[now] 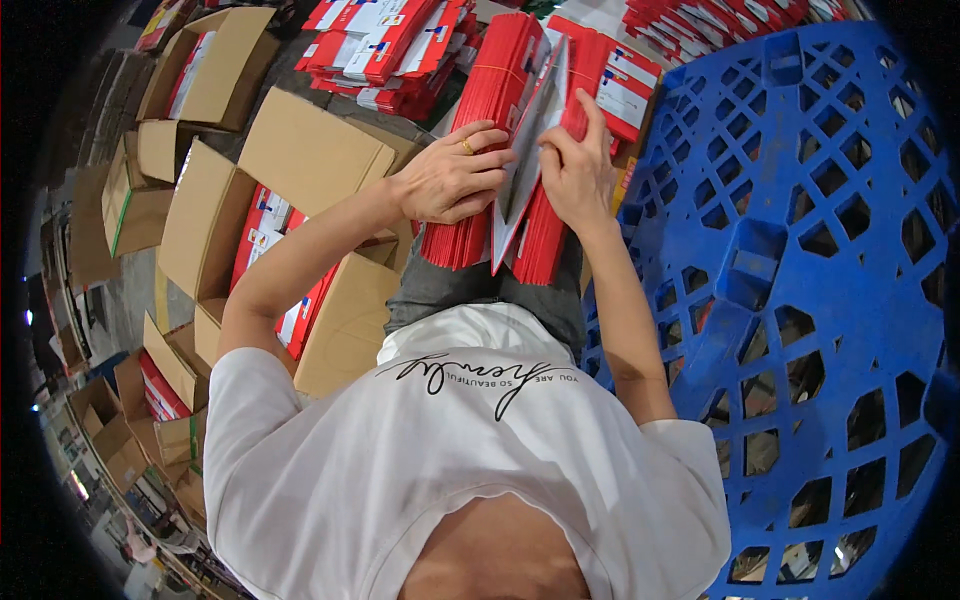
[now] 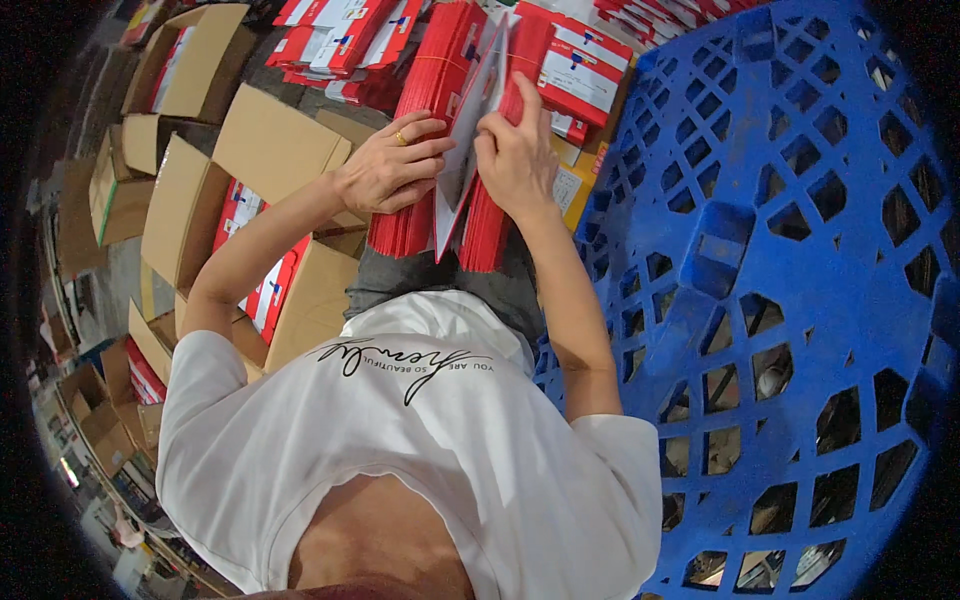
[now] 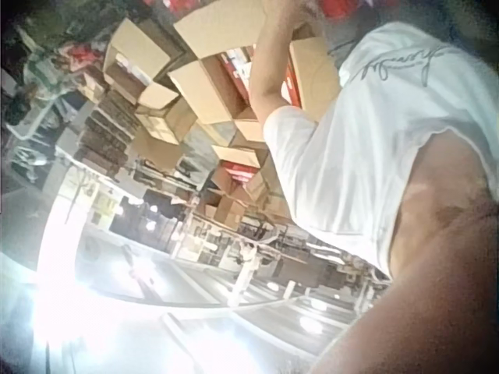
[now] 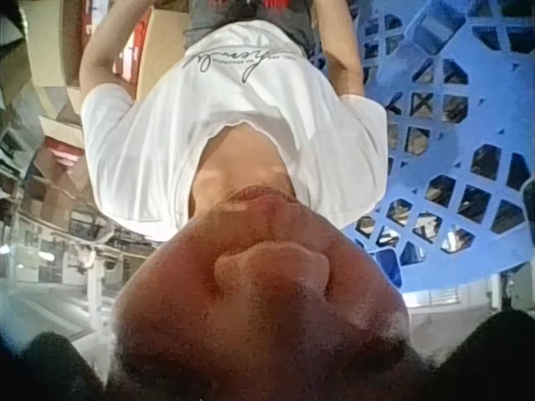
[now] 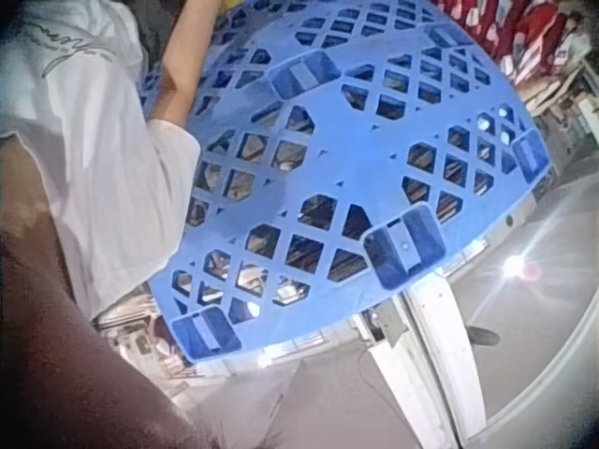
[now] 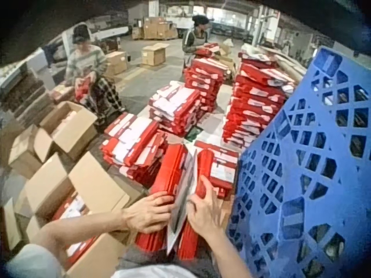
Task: The person sits on the floor and repeatedly picks up stacks of red and white packages, flips them over, and places them into a blue plastic crate. The person handles the packages one by one or in small groups, organizing them into the container.
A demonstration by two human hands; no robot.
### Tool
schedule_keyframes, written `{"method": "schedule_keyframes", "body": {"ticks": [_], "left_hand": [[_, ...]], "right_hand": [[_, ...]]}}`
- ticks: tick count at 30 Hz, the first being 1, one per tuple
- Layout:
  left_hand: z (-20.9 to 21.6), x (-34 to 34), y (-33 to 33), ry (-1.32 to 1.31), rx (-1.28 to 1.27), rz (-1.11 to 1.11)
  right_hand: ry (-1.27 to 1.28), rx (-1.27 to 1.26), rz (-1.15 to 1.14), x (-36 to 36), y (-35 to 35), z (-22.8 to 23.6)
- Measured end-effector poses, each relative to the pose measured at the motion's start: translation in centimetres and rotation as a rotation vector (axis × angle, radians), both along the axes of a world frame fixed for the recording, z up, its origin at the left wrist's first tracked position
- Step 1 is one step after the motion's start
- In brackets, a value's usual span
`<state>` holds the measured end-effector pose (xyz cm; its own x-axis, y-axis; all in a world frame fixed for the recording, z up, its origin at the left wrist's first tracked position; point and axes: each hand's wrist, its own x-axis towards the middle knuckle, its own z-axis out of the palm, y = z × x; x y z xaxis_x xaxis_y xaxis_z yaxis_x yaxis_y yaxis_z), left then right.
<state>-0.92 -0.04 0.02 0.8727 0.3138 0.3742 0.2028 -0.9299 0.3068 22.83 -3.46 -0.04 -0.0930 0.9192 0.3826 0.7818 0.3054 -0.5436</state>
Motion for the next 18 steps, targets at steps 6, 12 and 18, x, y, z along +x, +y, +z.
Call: {"method": "schedule_keyframes", "body": {"ticks": [6,12,18], "left_hand": [[-0.7,-1.4,-0.6,0.013,0.018,0.102],[-0.8,-0.7,-0.3,-0.105,0.023,0.069],[-0.7,0.1,-0.5,-0.204,-0.004,0.082]], "right_hand": [[0.083,0.035,-0.072,0.2,0.8,-0.4],[0.071,0.010,-0.123,-0.5,0.8,0.0],[0.068,-0.006,-0.172,-0.9,1.1,-0.3]]}}
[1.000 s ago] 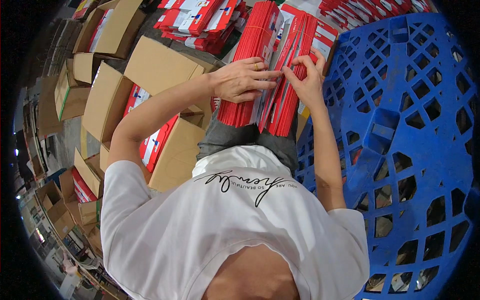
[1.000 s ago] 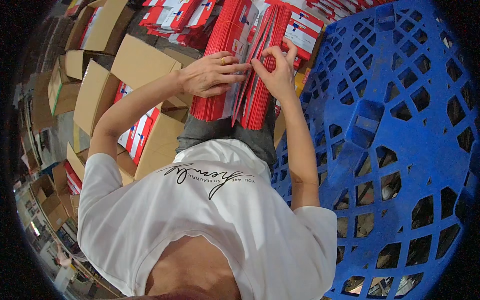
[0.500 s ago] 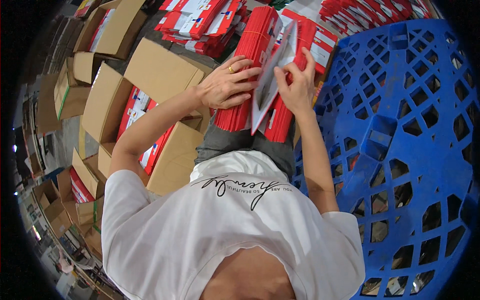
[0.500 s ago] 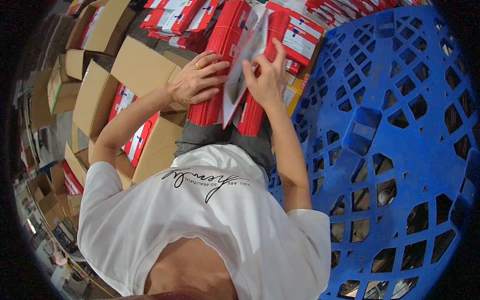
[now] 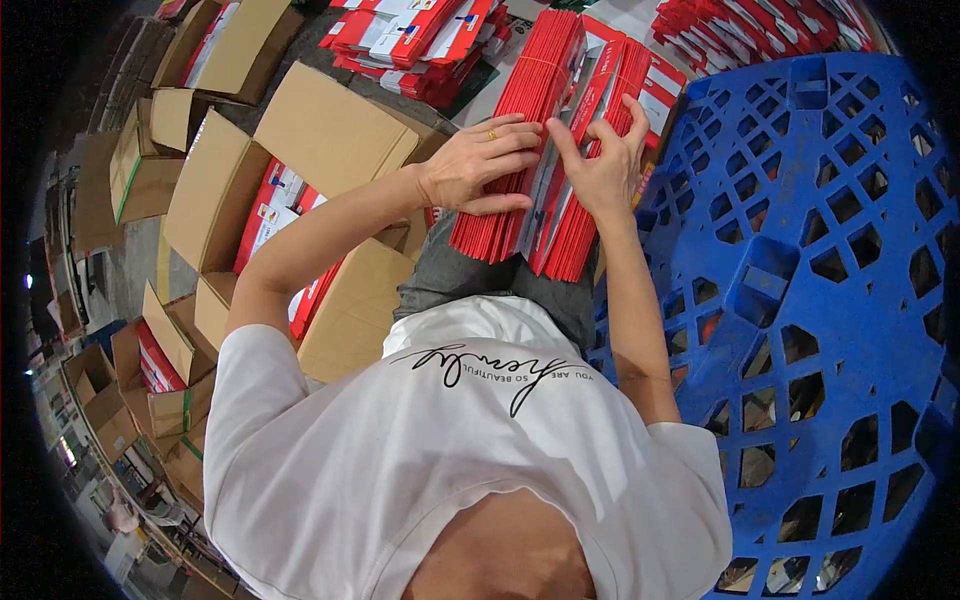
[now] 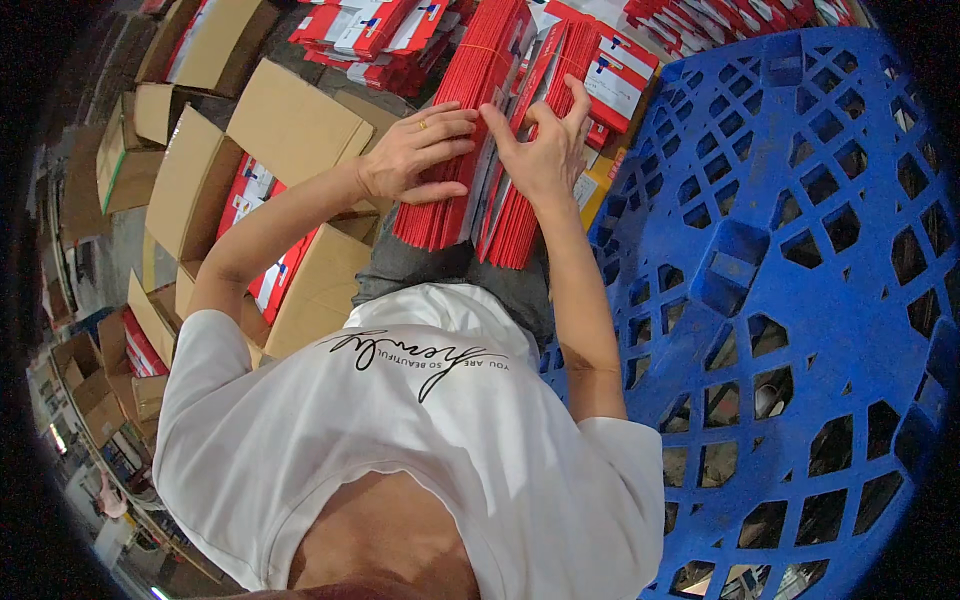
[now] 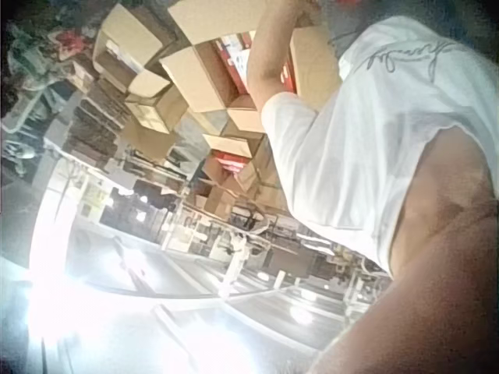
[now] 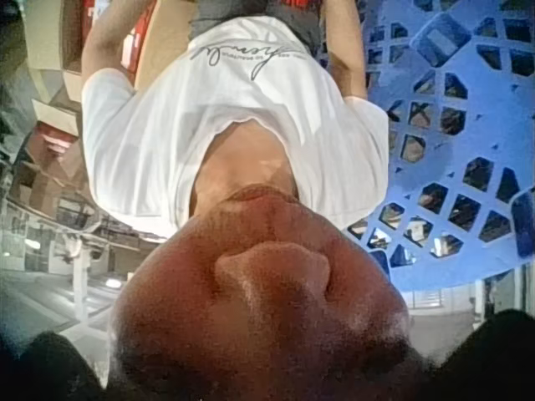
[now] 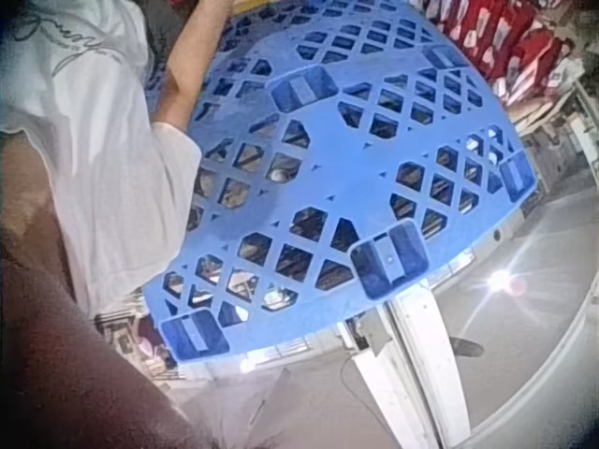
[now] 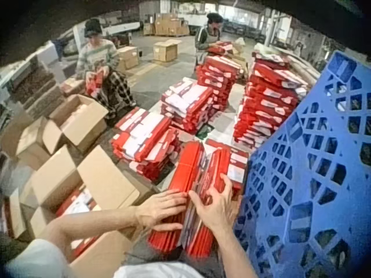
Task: The person sits on the floor and repeatedly picks up stacks of red and white packages, flips them over, and places them into a blue plastic crate. The person handles the packages one by one or in small groups, organizing them into the container.
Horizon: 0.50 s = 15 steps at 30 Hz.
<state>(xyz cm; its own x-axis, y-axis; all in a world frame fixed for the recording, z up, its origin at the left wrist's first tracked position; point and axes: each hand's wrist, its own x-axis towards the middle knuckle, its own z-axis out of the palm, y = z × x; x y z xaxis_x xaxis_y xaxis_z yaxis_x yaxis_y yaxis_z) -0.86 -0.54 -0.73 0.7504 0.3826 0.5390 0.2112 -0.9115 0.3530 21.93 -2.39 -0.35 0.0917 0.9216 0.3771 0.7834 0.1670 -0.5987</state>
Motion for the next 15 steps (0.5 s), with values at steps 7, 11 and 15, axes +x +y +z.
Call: {"method": "schedule_keyframes", "body": {"ticks": [7,11,15], "left_hand": [[0.4,0.6,0.2,0.015,0.038,-0.036],[0.4,0.3,0.4,0.128,0.044,-0.078],[-0.5,-0.7,0.5,0.199,0.042,-0.049]], "right_hand": [[-0.040,-0.013,-0.011,0.3,0.5,0.5],[-0.016,-0.002,-0.059,1.7,0.4,1.1],[-0.028,-0.015,-0.006,4.2,0.8,0.3]]}}
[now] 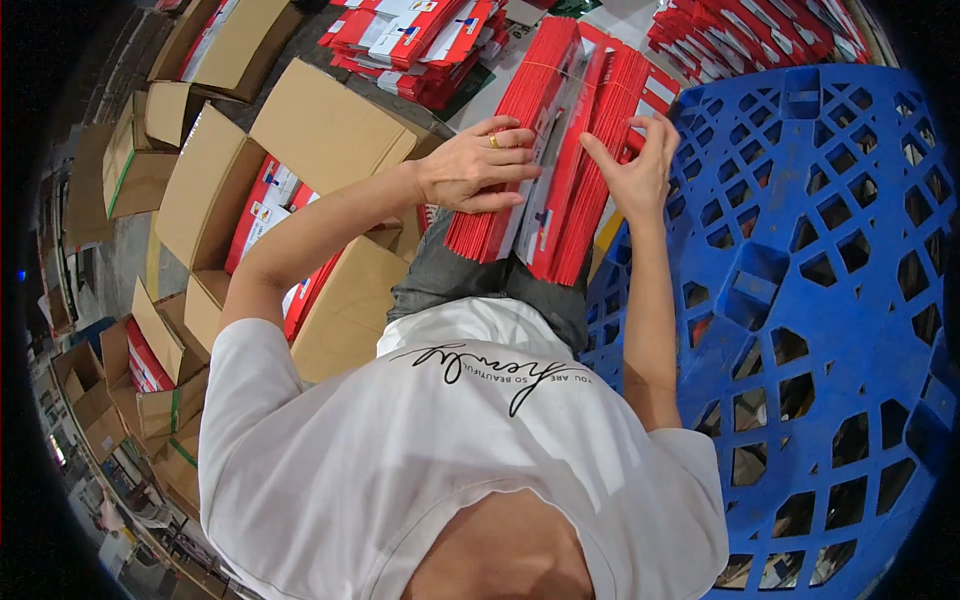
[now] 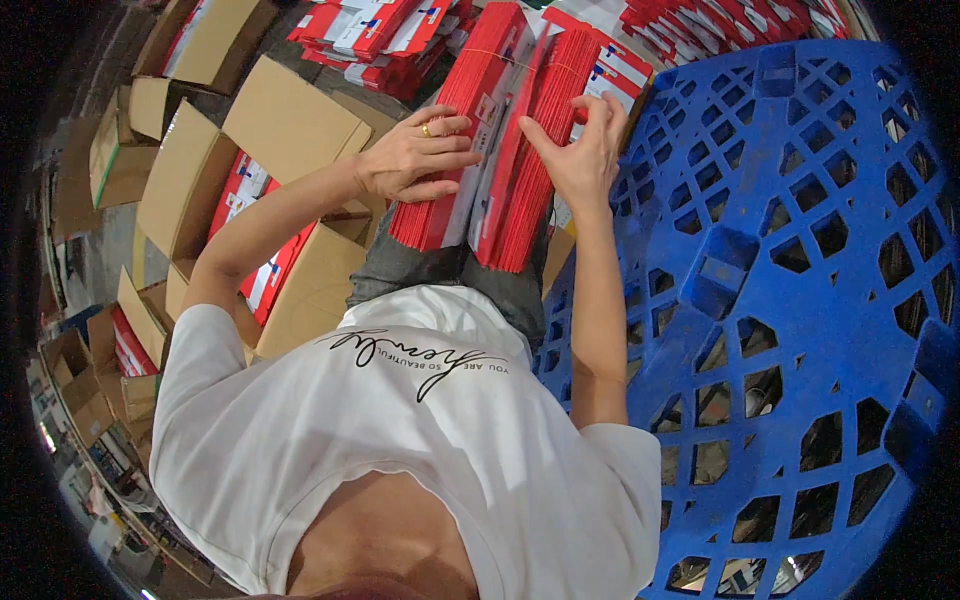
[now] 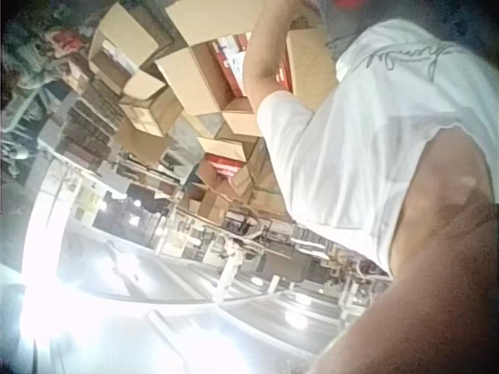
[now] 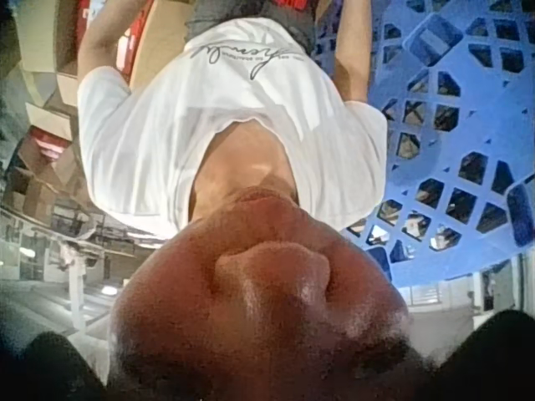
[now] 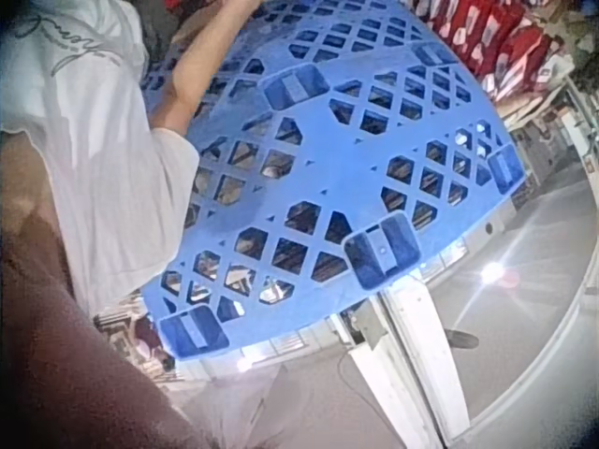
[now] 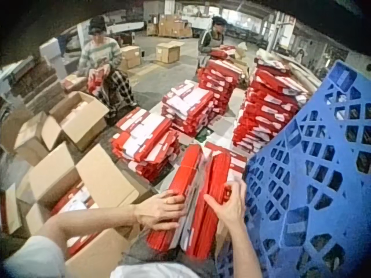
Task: The person sits on the floor and repeatedly picks up stacks of red and white packages, flips them over, and places them into a blue plastic crate. The person handles the packages one by one or in small groups, organizing them into the container.
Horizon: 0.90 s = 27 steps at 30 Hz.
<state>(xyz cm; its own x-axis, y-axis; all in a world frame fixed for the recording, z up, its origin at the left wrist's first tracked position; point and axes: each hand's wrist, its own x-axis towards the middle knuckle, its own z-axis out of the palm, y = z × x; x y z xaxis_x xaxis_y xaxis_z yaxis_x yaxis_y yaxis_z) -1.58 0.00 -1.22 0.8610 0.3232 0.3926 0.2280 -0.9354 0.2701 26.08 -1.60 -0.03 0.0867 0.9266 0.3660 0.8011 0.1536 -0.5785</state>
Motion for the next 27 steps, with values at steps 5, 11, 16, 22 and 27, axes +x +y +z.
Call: {"method": "schedule_keyframes", "body": {"ticks": [5,11,16,22,27], "left_hand": [[0.5,1.0,-0.3,-0.028,-0.014,-0.005],[0.6,0.3,0.3,-0.012,0.027,-0.015],[0.2,1.1,-0.7,-0.158,-0.031,0.055],[0.1,1.3,-0.4,-0.129,-0.050,0.048],[0.1,0.6,0.0,-0.115,-0.001,0.037]], "right_hand": [[0.089,0.019,0.083,-0.7,0.2,-0.2],[0.070,0.046,0.063,0.3,0.3,1.1],[-0.068,0.173,0.334,0.0,1.0,1.0],[-0.155,0.161,0.431,-1.0,1.2,0.9],[-0.209,0.150,0.450,-0.2,0.7,0.6]]}}
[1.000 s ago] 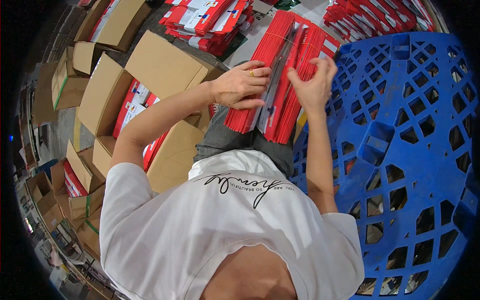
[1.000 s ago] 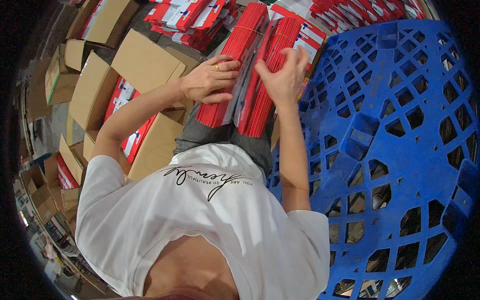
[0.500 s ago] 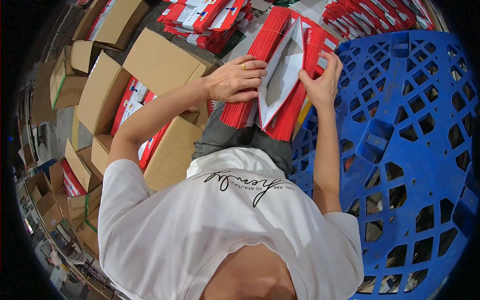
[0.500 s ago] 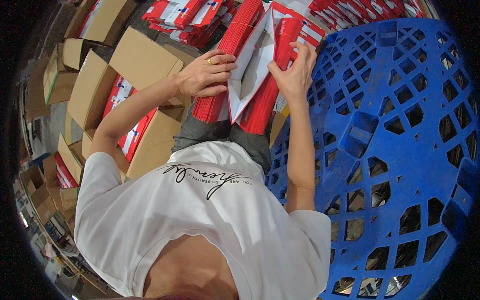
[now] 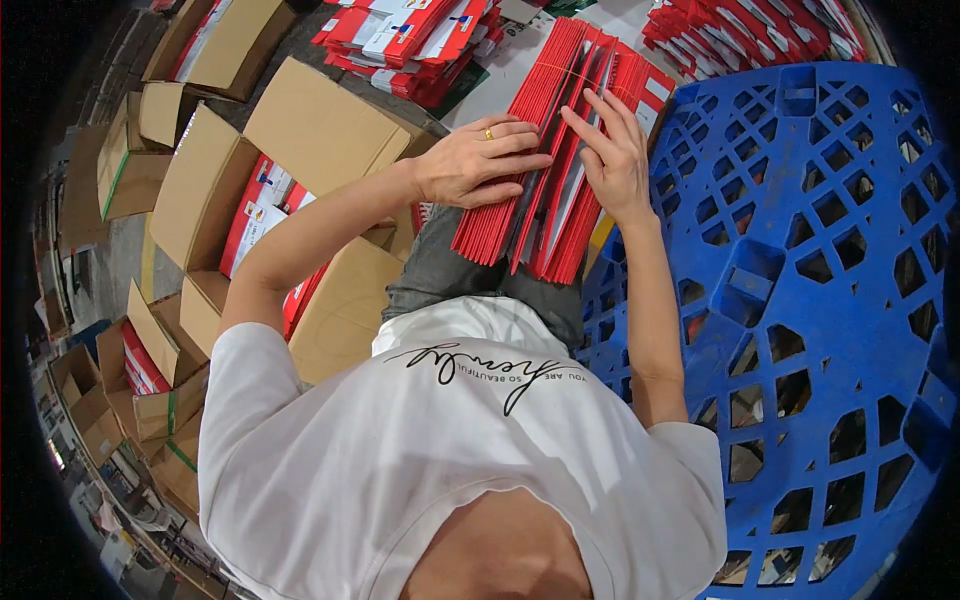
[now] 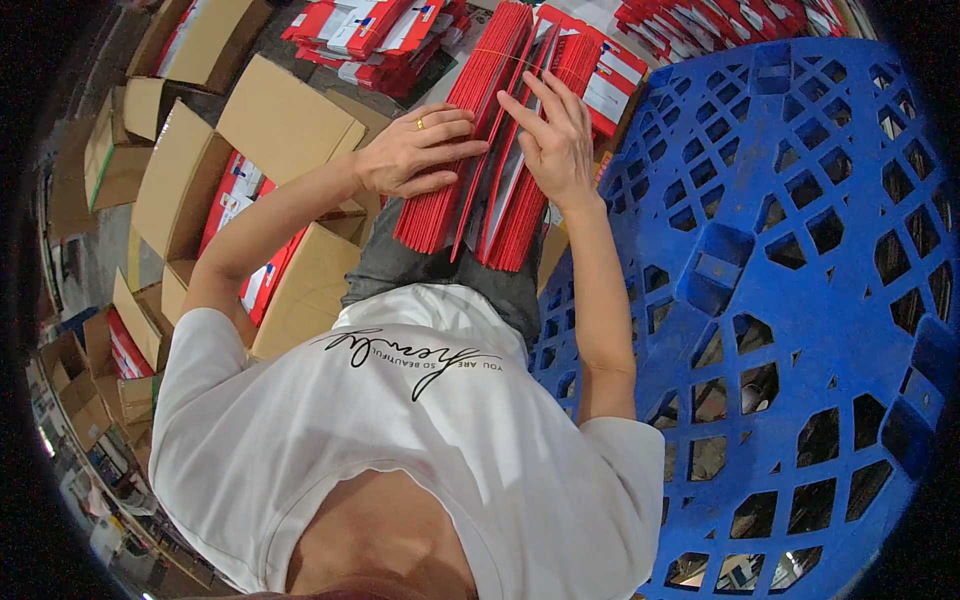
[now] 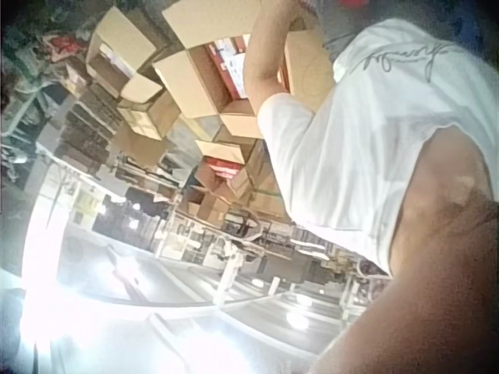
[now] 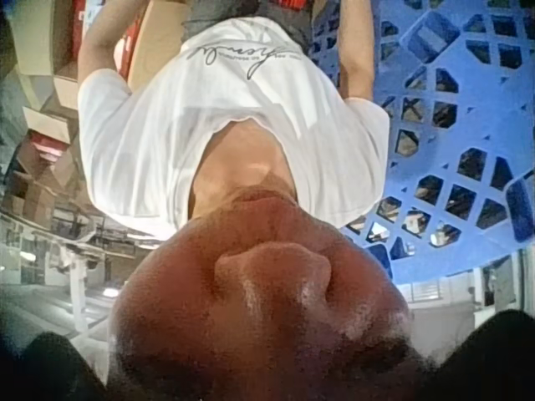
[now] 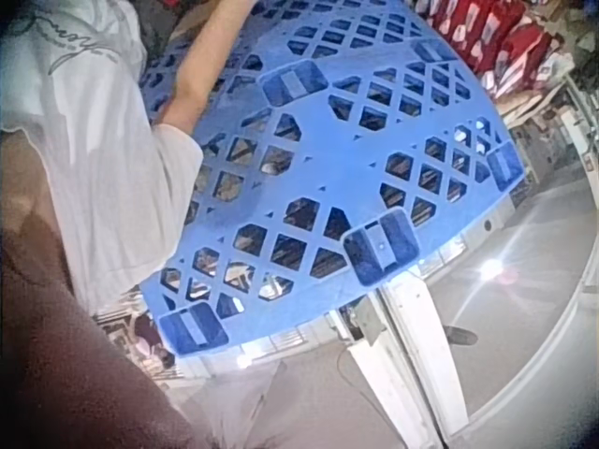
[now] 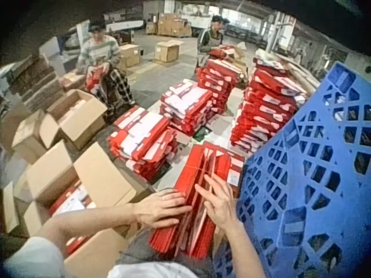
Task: The person sits on the floor and repeatedly picks up stacks of red and white packages, flips them over, and places them into a blue plastic crate. The person handles the packages one by one or in small groups, organizing them into the container.
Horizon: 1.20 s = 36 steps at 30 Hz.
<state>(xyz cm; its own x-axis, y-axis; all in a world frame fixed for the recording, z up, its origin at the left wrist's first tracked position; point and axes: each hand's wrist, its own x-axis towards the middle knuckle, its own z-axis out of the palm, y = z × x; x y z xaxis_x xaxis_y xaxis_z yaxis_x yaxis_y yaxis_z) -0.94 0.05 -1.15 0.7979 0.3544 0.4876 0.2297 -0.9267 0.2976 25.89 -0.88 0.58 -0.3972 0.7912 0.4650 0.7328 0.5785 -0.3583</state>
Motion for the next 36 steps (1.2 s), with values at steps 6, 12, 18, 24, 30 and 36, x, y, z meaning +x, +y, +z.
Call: {"method": "schedule_keyframes", "body": {"ticks": [6,12,18,24,30,36], "left_hand": [[0.3,0.3,0.6,-0.001,0.069,-0.009],[0.0,-1.0,0.5,-0.025,0.090,0.029],[0.1,0.6,-0.1,-0.060,0.076,0.011],[0.2,0.2,0.2,-0.037,-0.002,0.000],[0.3,0.1,0.5,-0.009,0.029,0.019],[2.0,1.8,0.6,-0.045,-0.009,-0.148]], "right_hand": [[-0.061,0.039,-0.004,0.7,-0.3,-0.2],[0.012,0.094,-0.125,1.5,-0.1,0.2],[0.061,0.126,-0.216,-2.4,0.9,1.2],[0.147,-0.024,-0.238,-1.5,1.1,0.6],[0.166,-0.168,-0.278,0.0,1.0,1.2],[0.112,-0.123,-0.272,-2.0,0.3,2.3]]}}
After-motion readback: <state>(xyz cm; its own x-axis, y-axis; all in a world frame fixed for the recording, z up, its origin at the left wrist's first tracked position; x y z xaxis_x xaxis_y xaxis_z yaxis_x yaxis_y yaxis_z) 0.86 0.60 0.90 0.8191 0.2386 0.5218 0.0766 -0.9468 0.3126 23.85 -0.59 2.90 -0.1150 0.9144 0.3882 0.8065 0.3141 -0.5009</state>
